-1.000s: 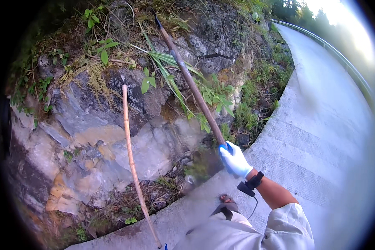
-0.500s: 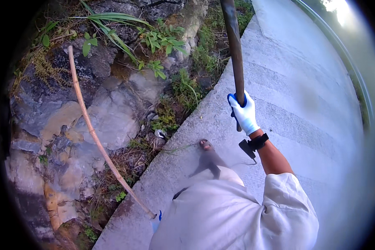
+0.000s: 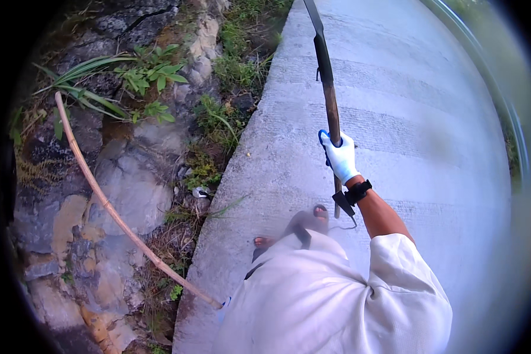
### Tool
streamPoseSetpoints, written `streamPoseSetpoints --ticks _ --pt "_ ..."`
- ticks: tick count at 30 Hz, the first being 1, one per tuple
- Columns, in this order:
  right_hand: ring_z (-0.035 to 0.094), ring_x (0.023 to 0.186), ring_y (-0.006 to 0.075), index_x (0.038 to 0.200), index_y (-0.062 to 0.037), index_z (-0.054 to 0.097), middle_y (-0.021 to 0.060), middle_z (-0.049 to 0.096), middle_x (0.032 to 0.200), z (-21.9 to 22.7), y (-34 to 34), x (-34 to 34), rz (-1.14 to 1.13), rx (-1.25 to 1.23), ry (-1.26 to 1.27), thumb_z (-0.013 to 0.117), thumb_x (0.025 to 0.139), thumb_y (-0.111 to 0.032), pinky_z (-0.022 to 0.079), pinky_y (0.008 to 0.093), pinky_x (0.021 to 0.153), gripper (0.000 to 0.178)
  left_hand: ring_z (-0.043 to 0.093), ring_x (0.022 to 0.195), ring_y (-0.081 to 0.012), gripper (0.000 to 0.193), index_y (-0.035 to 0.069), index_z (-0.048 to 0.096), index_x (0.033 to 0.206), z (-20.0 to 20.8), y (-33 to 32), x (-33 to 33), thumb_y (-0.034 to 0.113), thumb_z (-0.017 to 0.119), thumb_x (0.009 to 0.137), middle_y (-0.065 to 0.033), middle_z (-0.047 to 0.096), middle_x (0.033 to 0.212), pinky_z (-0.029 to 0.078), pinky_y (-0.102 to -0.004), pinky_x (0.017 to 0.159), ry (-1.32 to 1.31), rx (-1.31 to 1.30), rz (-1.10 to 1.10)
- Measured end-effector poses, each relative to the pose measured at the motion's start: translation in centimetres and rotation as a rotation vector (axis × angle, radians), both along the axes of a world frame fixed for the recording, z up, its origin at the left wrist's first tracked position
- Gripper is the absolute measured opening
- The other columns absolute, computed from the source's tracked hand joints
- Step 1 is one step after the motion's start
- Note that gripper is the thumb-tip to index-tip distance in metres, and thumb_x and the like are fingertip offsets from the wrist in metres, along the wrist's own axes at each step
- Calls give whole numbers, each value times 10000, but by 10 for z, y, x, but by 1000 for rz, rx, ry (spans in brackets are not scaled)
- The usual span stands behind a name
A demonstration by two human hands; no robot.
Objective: The person walks along a concrete mountain road while holding a long broom and a sickle, using the broom to sweep debris off the road and using the sickle to cut a small branch from the roadside foliage.
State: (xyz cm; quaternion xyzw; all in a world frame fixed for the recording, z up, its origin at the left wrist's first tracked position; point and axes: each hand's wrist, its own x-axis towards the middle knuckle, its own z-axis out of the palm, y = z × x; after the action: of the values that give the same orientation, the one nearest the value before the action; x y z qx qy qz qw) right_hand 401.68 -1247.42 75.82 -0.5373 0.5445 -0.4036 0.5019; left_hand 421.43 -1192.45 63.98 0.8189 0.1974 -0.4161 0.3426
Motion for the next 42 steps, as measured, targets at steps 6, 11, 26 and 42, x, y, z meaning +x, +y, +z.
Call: streamPoseSetpoints --ticks 6,11,26,42 --pt "431 429 53 720 -80 519 -48 458 565 -16 -51 -128 -125 64 -56 678 904 -290 362 235 391 322 471 603 -154 263 109 516 748 21 -93 -46 278 637 910 -12 461 684 480 -372 607 36 26 -297" --pt "441 420 64 717 -106 495 -37 466 574 -19 -71 -232 -245 138 -76 658 916 -255 419 251 400 298 495 559 -159 260 95 542 755 18 -178 -83 283 634 909 -7 461 644 494 -359 576 108 -142 -343" --pt "449 484 34 756 -66 544 -44 504 623 -21 -109 -391 -491 155 -103 659 915 -213 372 216 440 246 458 507 -165 252 132 522 715 -46 -444 -85 242 614 922 -13 417 578 543 -427 566 213 -192 -576" --pt "459 470 31 782 -42 594 -18 570 640 -38 -273 -505 -578 292 -83 657 898 -161 360 216 411 178 492 524 -183 201 77 547 808 -101 -715 -175 196 697 868 -26 452 637 559 -426 523 203 -132 -626"
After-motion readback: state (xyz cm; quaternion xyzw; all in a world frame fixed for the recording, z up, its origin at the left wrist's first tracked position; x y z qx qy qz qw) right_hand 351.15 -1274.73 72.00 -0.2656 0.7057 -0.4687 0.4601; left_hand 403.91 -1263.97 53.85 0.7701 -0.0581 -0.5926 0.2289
